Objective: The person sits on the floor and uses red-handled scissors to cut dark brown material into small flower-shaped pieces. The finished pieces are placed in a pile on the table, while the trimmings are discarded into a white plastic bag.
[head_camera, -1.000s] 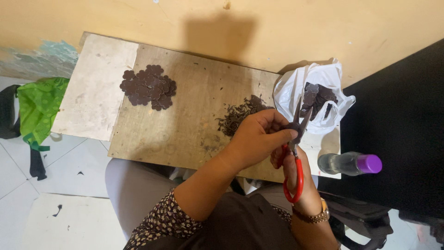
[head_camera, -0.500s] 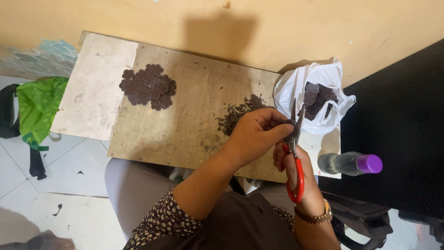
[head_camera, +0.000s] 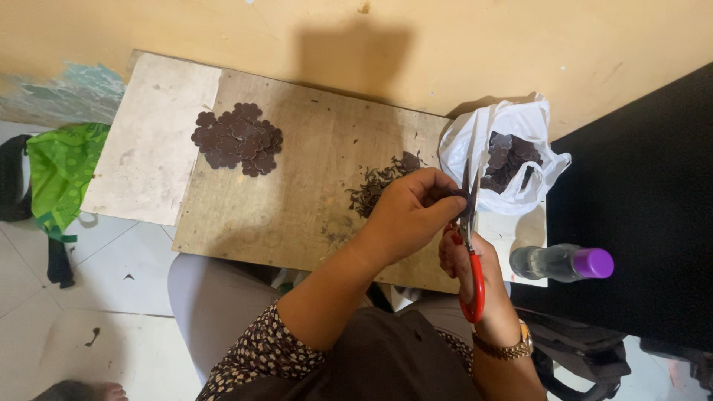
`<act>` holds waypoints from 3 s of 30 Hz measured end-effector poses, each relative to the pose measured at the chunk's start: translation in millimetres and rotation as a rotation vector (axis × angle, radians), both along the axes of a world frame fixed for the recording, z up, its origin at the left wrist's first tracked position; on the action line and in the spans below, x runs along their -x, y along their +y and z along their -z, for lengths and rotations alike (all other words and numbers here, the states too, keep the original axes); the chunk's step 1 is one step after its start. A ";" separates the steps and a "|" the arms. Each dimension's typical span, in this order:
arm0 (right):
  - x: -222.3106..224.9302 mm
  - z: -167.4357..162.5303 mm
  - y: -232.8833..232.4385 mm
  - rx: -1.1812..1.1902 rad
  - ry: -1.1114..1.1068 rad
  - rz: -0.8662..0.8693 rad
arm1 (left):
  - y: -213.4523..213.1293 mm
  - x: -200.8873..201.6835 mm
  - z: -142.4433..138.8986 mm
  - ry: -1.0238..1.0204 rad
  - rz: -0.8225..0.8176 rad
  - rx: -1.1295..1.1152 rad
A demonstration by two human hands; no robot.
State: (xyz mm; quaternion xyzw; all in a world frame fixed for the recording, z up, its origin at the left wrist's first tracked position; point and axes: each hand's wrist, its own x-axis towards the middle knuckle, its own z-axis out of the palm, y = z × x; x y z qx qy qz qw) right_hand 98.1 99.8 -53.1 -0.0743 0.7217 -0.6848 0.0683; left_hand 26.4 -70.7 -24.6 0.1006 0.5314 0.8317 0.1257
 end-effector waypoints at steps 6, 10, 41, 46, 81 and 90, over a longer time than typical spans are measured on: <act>0.6 6.7 1.4 0.004 -0.110 0.065 | -1.6 2.0 1.9 -0.021 0.020 -0.031; -0.4 10.9 4.4 -0.006 -0.099 0.042 | -2.9 2.5 0.8 -0.039 0.026 -0.048; -2.7 -15.2 -0.4 -0.142 0.004 -0.111 | -20.8 3.9 -12.8 -0.053 0.074 0.240; -2.7 -11.9 4.8 -0.116 -0.020 -0.144 | -22.6 4.8 -12.6 -0.022 0.068 0.274; -3.8 11.7 13.2 -0.098 -0.103 -0.107 | -26.9 3.3 -17.0 0.011 0.050 0.377; -3.3 6.9 5.5 -0.135 0.034 -0.121 | -23.6 7.6 -3.1 -0.057 0.081 0.272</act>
